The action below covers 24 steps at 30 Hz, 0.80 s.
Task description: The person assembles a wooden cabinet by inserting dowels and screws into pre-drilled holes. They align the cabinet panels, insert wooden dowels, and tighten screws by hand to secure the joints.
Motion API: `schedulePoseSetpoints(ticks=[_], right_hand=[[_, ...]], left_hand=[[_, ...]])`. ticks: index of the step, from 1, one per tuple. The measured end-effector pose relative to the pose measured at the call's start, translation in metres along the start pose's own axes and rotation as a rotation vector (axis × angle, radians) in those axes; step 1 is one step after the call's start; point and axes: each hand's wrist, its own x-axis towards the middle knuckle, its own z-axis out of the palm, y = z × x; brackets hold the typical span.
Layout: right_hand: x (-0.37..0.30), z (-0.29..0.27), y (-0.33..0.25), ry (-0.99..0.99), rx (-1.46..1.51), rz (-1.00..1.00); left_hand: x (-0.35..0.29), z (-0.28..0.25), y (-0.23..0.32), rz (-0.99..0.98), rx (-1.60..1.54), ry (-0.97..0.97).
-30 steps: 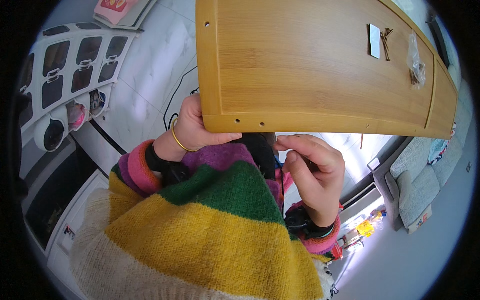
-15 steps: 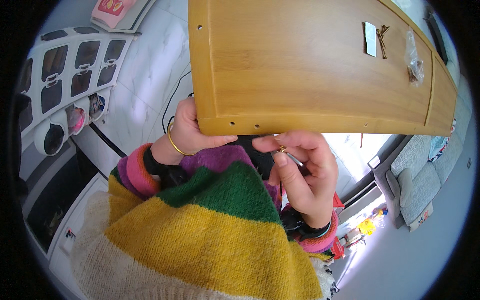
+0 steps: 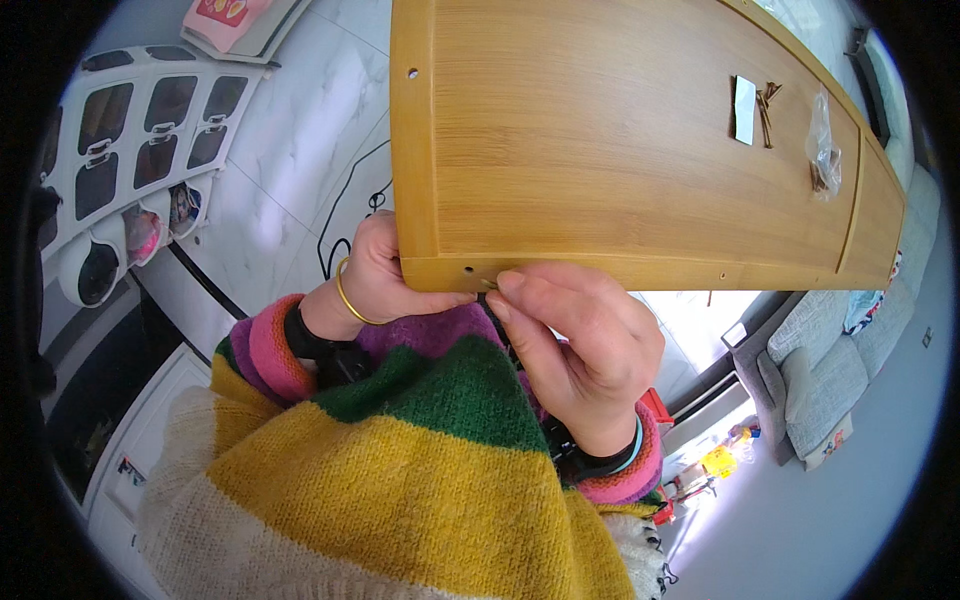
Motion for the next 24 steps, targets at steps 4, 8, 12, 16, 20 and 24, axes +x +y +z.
schedulePoseSetpoints(ticks=[4, 8, 12, 16, 20, 24], right_hand=[[0.003, 0.005, 0.003, -0.014, -0.023, -0.007], [0.005, 0.007, 0.002, -0.04, -0.04, -0.041], [0.007, 0.008, 0.0, -0.065, -0.062, -0.057], [0.009, 0.01, 0.0, -0.082, -0.189, -0.17], [0.009, 0.015, 0.001, -0.081, -0.288, -0.298], [0.007, 0.015, 0.003, -0.083, -0.345, -0.367]], left_hand=[[0.001, -0.001, -0.004, 0.042, 0.065, 0.003], [0.001, -0.002, -0.005, 0.043, 0.083, 0.008], [0.0, -0.002, -0.004, 0.042, 0.103, 0.027], [0.001, 0.0, -0.004, 0.046, 0.096, 0.038], [0.0, 0.003, -0.006, 0.055, 0.073, 0.063], [-0.002, 0.001, -0.007, 0.025, 0.092, 0.064]])
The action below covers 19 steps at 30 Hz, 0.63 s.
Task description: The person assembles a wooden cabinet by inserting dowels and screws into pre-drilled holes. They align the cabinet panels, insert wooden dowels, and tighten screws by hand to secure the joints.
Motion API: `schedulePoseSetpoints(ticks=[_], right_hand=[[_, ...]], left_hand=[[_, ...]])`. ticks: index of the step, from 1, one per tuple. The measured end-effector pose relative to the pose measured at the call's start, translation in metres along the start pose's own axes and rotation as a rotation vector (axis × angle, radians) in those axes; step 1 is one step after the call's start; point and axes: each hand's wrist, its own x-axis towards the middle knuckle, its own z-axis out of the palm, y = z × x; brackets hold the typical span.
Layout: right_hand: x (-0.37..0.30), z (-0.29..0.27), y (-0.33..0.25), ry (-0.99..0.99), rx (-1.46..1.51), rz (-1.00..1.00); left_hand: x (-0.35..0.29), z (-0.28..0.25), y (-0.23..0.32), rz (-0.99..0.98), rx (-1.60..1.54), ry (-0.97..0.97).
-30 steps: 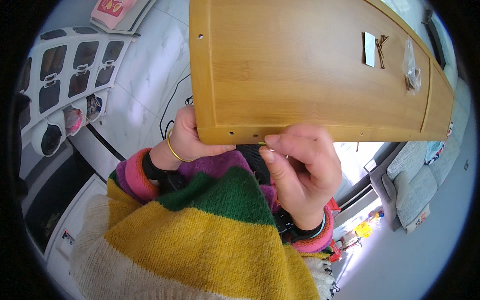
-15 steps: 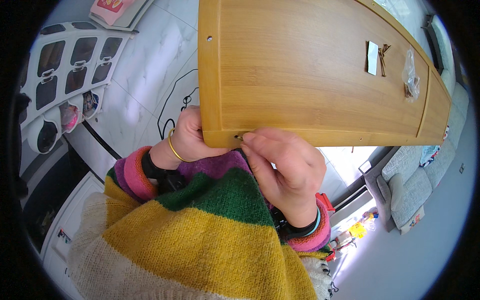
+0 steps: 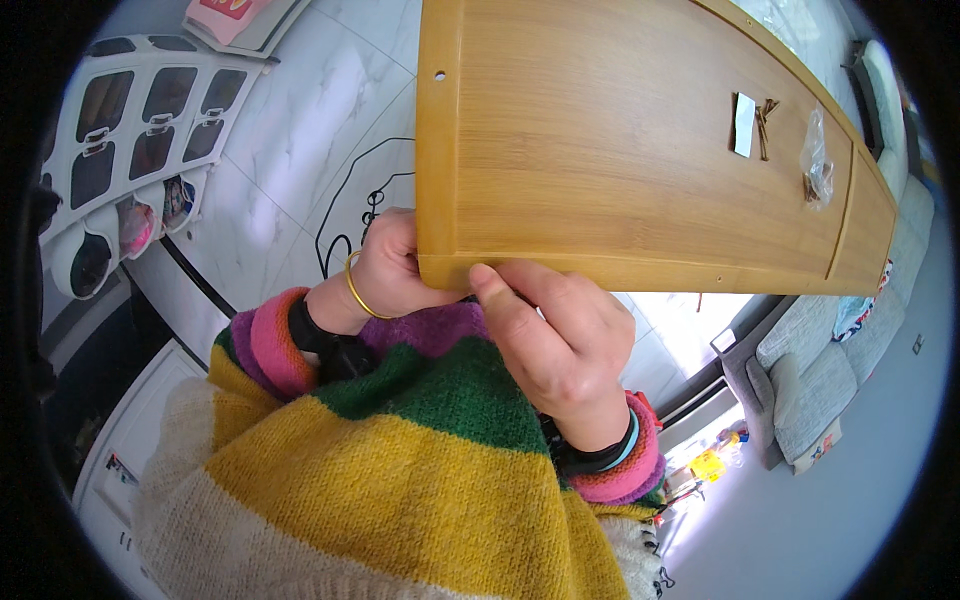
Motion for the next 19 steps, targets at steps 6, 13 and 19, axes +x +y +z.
schedulePoseSetpoints(ticks=[6, 13, 19], right_hand=[[-0.006, 0.005, 0.009, 0.055, 0.022, -0.095], [-0.013, 0.006, 0.011, 0.074, -0.03, -0.117], [-0.009, 0.002, 0.005, 0.023, 0.079, -0.056]], left_hand=[[0.0, 0.003, 0.002, -0.036, -0.068, -0.02], [0.002, 0.006, 0.021, -0.317, -0.594, -0.081], [0.002, 0.012, 0.031, -0.411, -0.534, -0.007]])
